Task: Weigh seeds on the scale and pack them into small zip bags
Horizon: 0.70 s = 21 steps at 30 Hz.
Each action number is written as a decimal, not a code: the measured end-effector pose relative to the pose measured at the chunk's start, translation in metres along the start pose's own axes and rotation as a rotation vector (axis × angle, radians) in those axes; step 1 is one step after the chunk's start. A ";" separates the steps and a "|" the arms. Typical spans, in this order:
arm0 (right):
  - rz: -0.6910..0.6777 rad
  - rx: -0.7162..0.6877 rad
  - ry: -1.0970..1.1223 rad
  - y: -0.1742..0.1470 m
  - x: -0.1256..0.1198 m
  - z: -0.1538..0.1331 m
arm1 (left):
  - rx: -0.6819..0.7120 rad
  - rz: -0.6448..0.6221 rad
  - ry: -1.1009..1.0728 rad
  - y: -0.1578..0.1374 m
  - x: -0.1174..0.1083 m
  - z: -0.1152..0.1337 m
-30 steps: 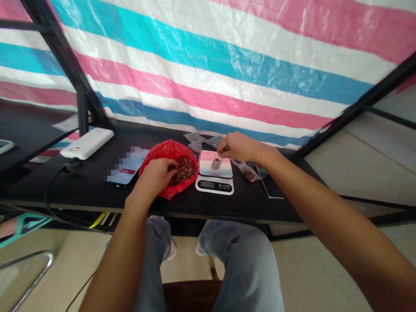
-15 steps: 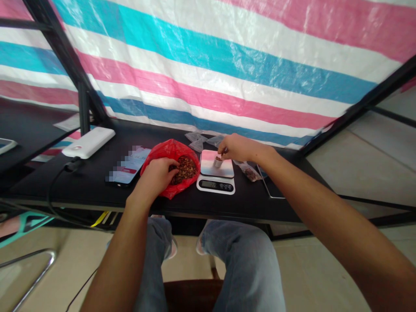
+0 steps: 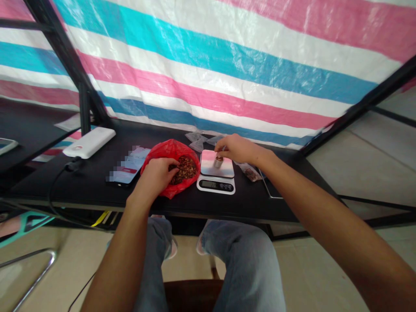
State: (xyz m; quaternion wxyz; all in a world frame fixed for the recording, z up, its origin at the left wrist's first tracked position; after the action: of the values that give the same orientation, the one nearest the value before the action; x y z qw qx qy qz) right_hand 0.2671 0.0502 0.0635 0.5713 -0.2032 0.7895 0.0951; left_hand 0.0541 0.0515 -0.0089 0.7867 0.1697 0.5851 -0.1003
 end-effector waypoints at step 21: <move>0.404 0.012 0.510 -0.023 -0.004 0.026 | 0.017 0.050 -0.245 -0.002 -0.010 0.009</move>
State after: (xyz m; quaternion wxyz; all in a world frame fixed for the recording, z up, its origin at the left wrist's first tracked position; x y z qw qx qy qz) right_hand 0.3009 0.0406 0.0603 0.3257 -0.0562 0.9321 0.1480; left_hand 0.0584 0.0456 0.0029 0.8531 0.1774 0.4792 -0.1056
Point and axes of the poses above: each hand's wrist, its own y-axis towards the middle knuckle, its own x-axis out of the palm, z = x × y, the point moved 8 cm from there along y, towards the middle knuckle, and after that the axes turned 11 degrees about y, right-handed, at the moved point
